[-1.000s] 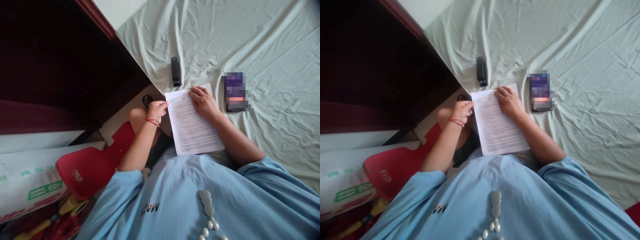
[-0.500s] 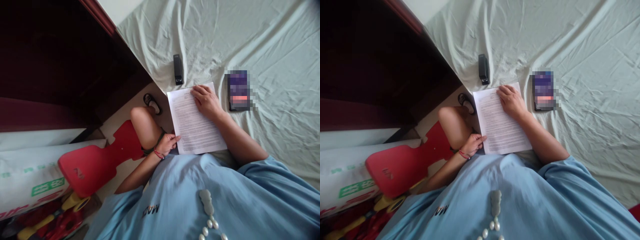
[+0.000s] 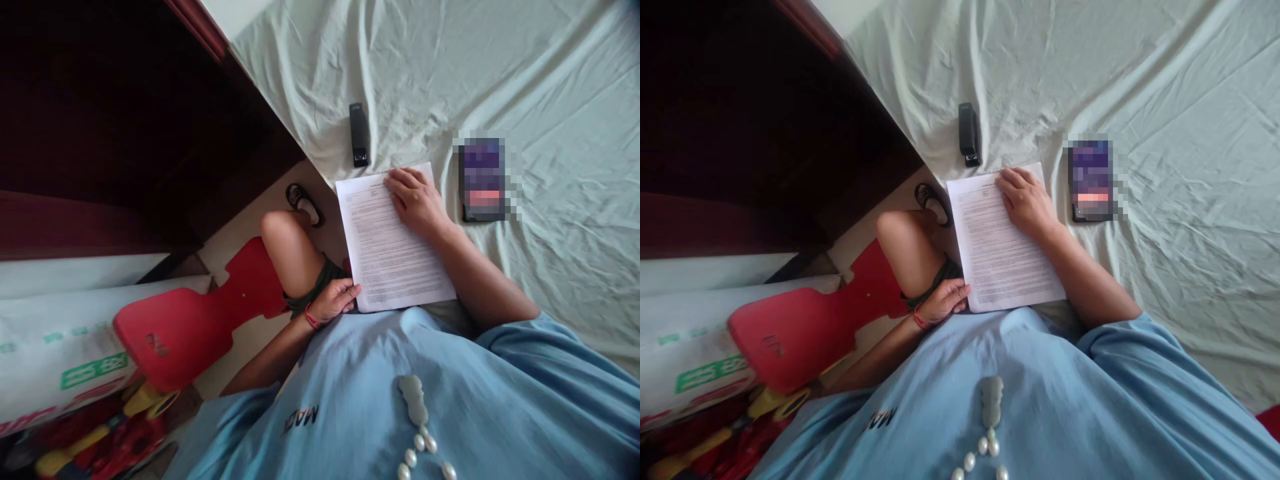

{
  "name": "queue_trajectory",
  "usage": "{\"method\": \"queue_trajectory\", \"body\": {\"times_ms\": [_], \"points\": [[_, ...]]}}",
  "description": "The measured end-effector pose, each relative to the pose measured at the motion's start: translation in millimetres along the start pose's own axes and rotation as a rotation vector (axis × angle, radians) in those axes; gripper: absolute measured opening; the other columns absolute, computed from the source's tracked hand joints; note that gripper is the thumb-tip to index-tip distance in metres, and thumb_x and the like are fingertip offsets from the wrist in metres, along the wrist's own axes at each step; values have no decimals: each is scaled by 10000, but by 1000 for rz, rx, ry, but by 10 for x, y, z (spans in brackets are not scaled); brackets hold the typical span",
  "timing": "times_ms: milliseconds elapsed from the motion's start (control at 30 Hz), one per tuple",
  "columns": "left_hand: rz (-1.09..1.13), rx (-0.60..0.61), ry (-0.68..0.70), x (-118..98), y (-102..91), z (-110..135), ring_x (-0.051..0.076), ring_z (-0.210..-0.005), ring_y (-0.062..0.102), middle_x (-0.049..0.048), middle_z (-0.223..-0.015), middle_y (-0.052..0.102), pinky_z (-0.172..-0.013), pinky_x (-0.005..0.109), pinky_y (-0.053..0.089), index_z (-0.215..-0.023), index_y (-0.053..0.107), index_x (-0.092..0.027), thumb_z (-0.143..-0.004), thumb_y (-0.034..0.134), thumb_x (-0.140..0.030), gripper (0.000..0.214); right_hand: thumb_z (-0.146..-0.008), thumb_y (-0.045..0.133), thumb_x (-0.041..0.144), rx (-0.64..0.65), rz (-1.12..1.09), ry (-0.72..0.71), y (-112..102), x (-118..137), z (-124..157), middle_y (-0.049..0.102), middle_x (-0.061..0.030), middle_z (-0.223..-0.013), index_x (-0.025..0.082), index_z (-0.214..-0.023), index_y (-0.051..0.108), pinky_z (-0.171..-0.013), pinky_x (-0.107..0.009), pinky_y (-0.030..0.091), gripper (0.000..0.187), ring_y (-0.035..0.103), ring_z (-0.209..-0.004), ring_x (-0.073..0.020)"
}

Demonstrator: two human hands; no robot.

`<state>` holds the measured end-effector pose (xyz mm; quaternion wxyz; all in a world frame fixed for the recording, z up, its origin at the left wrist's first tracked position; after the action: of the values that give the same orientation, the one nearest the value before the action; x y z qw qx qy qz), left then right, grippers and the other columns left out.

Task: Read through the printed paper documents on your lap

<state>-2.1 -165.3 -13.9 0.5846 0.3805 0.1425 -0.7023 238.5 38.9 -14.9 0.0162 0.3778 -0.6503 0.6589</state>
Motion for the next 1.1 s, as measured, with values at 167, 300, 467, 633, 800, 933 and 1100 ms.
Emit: {"method": "queue_trajectory", "body": {"times_ms": [167, 300, 467, 633, 800, 933, 1100], "points": [[-29, 47, -26, 55, 47, -11, 53, -452, 371, -46, -586, 521, -455, 227, 257, -848, 592, -167, -794, 671, -927, 766, -1098, 435, 306, -14, 7, -8, 15, -11, 1, 638, -116, -1605, 222, -1505, 695, -1295, -615, 427, 490, 520, -1513, -364], [-67, 23, -16, 91, 58, -19, 71, -432, 382, -41, -518, 511, -446, 232, 258, -823, 575, -179, -831, 568, -964, 785, -1087, 453, 277, -17, 25, -13, 20, -2, 4, 638, -120, -1604, 216, -1506, 687, -1291, -616, 432, 483, 522, -1510, -364], [-72, 12, -29, 128, 52, -46, 70, -415, 365, -44, -499, 508, -432, 230, 245, -805, 578, -182, -802, 576, -980, 798, -1080, 463, 262, -26, 35, -23, 16, 10, 5, 647, -124, -1594, 201, -1488, 695, -1291, -606, 435, 474, 532, -1499, -361], [-93, 102, -74, 182, 26, -25, 59, -409, 312, -90, -470, 444, -439, 225, 212, -858, 626, -165, -744, 709, -931, 780, -1076, 477, 260, -34, 43, -26, 17, 3, 8, 649, -122, -1593, 197, -1487, 696, -1287, -596, 442, 470, 540, -1491, -359], [-34, 143, -64, 229, -9, -20, 63, -431, 309, -99, -479, 422, -461, 229, 211, -896, 674, -144, -747, 766, -866, 743, -1076, 482, 258, -25, 44, -19, 12, 6, 8, 648, -114, -1595, 205, -1488, 695, -1291, -588, 442, 467, 535, -1500, -353], [-97, 205, -52, 210, -29, -17, 65, -502, 358, 2, -649, 660, -492, 230, 260, -1013, 768, -95, -796, 814, -735, 677, -1076, 477, 256, -19, 36, -9, 9, 13, 5, 643, -116, -1601, 218, -1496, 686, -1293, -606, 436, 471, 531, -1506, -358], [-153, 220, -42, 248, -53, 12, 64, -535, 374, 99, -840, 789, -508, 230, 277, -1033, 823, -85, -861, 792, -644, 585, -1075, 482, 260, -25, 31, -8, 22, 2, 7, 640, -109, -1605, 230, -1495, 683, -1283, -619, 440, 467, 526, -1507, -359]]}}
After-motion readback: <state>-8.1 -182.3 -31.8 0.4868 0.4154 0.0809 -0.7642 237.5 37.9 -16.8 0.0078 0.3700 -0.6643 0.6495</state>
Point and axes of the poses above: each hand's wrist, its own z-axis away from the middle knuckle, its own y-axis out of the palm, x = y × z, the point moved 1 cm from there along -z, towards the middle knuckle
